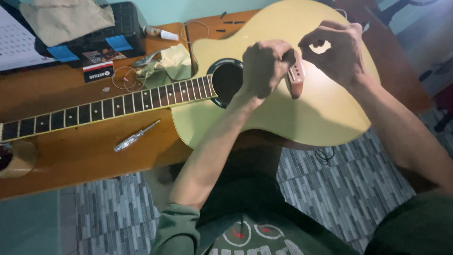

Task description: Preparing and installing new strings on an acoustic guitar at a repair bench.

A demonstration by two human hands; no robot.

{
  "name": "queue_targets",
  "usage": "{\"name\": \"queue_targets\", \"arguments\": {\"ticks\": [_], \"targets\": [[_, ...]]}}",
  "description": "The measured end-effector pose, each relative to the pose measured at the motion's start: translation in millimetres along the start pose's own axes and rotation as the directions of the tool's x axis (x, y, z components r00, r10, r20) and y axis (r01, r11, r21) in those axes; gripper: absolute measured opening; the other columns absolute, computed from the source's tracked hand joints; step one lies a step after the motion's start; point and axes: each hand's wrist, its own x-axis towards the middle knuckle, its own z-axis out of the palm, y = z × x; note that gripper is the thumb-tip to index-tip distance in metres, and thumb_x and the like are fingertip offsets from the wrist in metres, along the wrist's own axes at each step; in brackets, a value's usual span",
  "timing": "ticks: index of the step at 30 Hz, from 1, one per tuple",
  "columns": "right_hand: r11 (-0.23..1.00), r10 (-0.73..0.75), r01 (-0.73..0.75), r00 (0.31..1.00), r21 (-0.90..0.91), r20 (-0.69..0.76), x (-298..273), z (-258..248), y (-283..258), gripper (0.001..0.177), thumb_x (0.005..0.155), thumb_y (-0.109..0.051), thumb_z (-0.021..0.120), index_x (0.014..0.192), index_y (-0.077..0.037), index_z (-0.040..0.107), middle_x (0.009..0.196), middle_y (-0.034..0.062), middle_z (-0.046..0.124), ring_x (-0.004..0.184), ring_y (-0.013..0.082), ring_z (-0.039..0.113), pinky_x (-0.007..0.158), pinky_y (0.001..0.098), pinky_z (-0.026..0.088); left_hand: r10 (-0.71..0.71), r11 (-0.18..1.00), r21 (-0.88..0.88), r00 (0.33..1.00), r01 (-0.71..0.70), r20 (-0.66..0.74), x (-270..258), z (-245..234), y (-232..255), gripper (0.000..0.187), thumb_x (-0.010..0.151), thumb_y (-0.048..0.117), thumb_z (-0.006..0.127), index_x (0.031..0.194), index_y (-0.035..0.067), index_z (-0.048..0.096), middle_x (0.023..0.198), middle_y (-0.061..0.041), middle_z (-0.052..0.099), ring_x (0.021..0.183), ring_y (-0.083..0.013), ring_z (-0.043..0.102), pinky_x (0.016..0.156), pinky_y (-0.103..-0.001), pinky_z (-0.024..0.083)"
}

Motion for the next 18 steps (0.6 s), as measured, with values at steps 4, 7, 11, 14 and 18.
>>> {"name": "queue_targets", "arguments": {"ticks": [4,7,11,14,18], "targets": [[0.994,0.006,-0.011,0.999,0.108,0.050,6.1,5.4,-5.7,0.008,0.103,0.011,0.081,0.106,0.004,0.078,0.098,0.0165,0.072,0.082,0.0238,0.064,0.074,0.0338,0.054,0.041,0.997,0.065,0.997,-0.036,-0.069,4.7,-11.5,6.4,0.018,0.087,0.015,0.071,0.069,0.014,0.070,0.058,0.003,0.067,0.047,-0.0100,0.055,0.042,-0.028,0.046],[0.912,0.039,-0.115,0.980,0.394,0.196,6.9,7.7,-3.2,0.012,0.104,0.011,0.072,0.114,0.010,0.065,0.108,0.0204,0.072,0.100,0.0285,0.073,0.095,0.0364,0.061,0.084,0.988,0.142,0.988,-0.065,-0.132,6.6,-26.3,5.0,0.017,0.087,0.014,0.071,0.071,0.017,0.073,0.060,0.004,0.069,0.047,-0.0113,0.059,0.043,-0.031,0.046],[0.653,0.281,-0.546,0.818,0.524,0.502,6.0,13.2,10.5,0.011,0.106,-0.008,0.061,0.110,0.002,0.066,0.095,0.0137,0.070,0.084,0.0219,0.071,0.074,0.0319,0.060,0.249,0.955,0.143,0.964,-0.261,0.094,-12.5,-27.9,-29.7,0.015,0.099,0.024,0.069,0.092,0.014,0.078,0.072,0.002,0.073,0.046,-0.0079,0.056,0.039,-0.023,0.044],[0.563,0.244,-0.566,0.810,0.602,0.533,12.4,27.0,11.9,0.025,0.103,-0.025,0.063,0.095,0.000,0.065,0.077,0.0058,0.062,0.065,0.0150,0.062,0.058,0.0251,0.049,0.281,0.953,0.093,0.956,-0.288,0.082,-24.6,-25.5,-43.1,0.014,0.102,0.020,0.068,0.094,0.013,0.077,0.072,0.000,0.073,0.044,-0.0052,0.052,0.037,-0.019,0.040],[0.714,0.231,-0.464,0.863,0.524,0.449,35.8,48.4,0.3,0.031,0.094,-0.014,0.065,0.065,-0.007,0.058,0.058,0.0006,0.051,0.050,0.0088,0.045,0.047,0.0242,0.031,0.216,0.951,0.229,0.976,-0.206,-0.015,-39.0,-16.0,-39.4,0.014,0.105,0.011,0.060,0.098,0.011,0.073,0.076,-0.005,0.076,0.039,-0.0065,0.053,0.033,-0.019,0.041]]}}
